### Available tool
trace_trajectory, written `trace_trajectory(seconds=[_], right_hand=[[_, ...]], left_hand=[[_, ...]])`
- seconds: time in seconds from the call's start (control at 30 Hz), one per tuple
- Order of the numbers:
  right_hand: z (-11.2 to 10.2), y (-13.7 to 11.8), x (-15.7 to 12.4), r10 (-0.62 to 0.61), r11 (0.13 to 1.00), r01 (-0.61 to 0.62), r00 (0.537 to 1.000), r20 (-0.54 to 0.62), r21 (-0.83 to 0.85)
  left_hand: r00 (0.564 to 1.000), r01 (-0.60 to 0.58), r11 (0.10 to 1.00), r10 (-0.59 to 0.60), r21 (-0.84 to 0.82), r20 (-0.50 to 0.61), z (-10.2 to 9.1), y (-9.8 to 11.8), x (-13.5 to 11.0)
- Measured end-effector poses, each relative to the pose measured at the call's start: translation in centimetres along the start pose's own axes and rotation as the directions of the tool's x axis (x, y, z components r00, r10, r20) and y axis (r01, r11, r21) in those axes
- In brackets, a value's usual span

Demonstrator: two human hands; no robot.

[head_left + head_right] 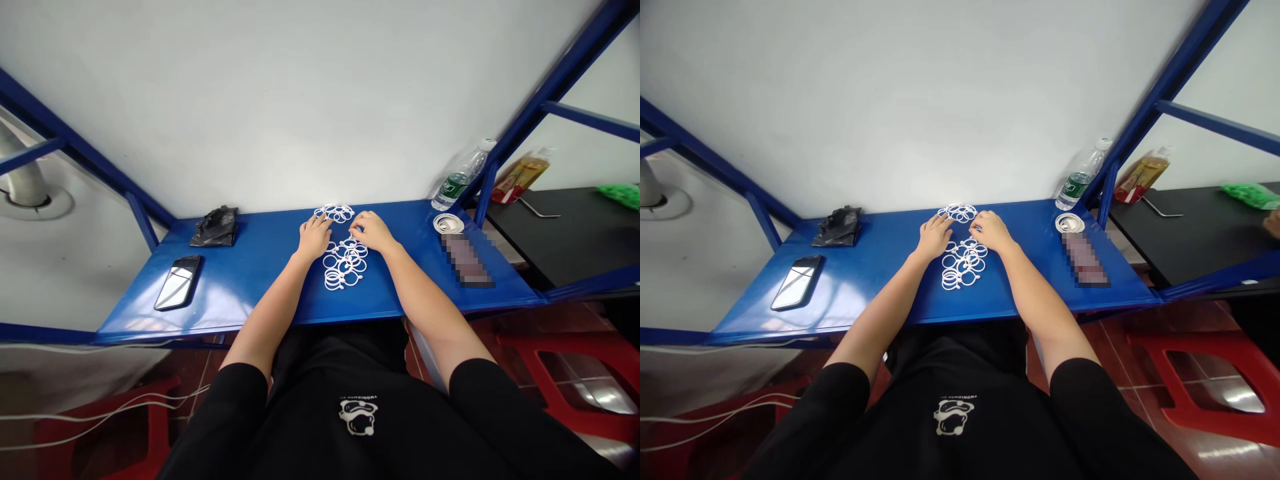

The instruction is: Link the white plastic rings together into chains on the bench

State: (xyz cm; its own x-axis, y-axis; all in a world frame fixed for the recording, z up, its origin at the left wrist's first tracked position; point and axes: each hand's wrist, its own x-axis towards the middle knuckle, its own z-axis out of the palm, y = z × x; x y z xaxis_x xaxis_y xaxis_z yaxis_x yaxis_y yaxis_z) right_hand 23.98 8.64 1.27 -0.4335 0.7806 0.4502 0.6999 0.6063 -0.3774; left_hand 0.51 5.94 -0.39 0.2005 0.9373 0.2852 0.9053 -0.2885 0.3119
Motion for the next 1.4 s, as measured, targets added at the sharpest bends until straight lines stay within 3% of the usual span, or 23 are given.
trace_trajectory(seconds=[0.2,0.3,0.53,0.63,0.8,0.93,1.1,1.4], right_hand=[[0.5,-0.3,-0.1,0.054,0.990,-0.078,0.980,0.192,0.118],[0.5,-0.8,-0.3,0.083,0.974,-0.123,0.975,0.204,0.191],[0.6,-1.6,-0.5,0.084,0.959,-0.143,0.969,0.233,0.246],[0.7,-1.4,-0.5,0.088,0.956,-0.140,0.975,0.202,0.258],[1.1,-1.0,-0.2,0.179,0.913,-0.185,0.983,0.050,0.365],[1.5,-0.8,0.0,0.273,0.813,-0.219,0.962,-0.021,0.539],[1.7,-1.1,0.0,0.306,0.744,-0.241,0.952,0.003,0.623],[1.4,-1.8,-0.1,0.301,0.769,-0.229,0.953,-0.024,0.596]], left_hand=[[0.990,0.138,0.990,-0.138,-0.001,0.015,0.1,-0.8,2.3],[0.987,0.158,0.987,-0.159,0.003,0.019,0.3,-1.1,2.3],[0.972,0.204,0.979,-0.204,-0.013,-0.115,0.4,-1.4,1.8],[0.966,0.149,0.984,-0.166,-0.096,-0.200,0.3,-1.6,1.9],[0.941,-0.090,0.955,-0.011,-0.283,-0.338,0.5,-0.8,1.5],[0.933,-0.257,0.880,0.117,-0.399,-0.341,0.4,0.7,0.3],[0.922,-0.296,0.874,0.157,-0.384,-0.354,0.7,0.9,-0.7],[0.947,-0.249,0.902,0.149,-0.353,-0.286,1.3,1.4,-1.2]])
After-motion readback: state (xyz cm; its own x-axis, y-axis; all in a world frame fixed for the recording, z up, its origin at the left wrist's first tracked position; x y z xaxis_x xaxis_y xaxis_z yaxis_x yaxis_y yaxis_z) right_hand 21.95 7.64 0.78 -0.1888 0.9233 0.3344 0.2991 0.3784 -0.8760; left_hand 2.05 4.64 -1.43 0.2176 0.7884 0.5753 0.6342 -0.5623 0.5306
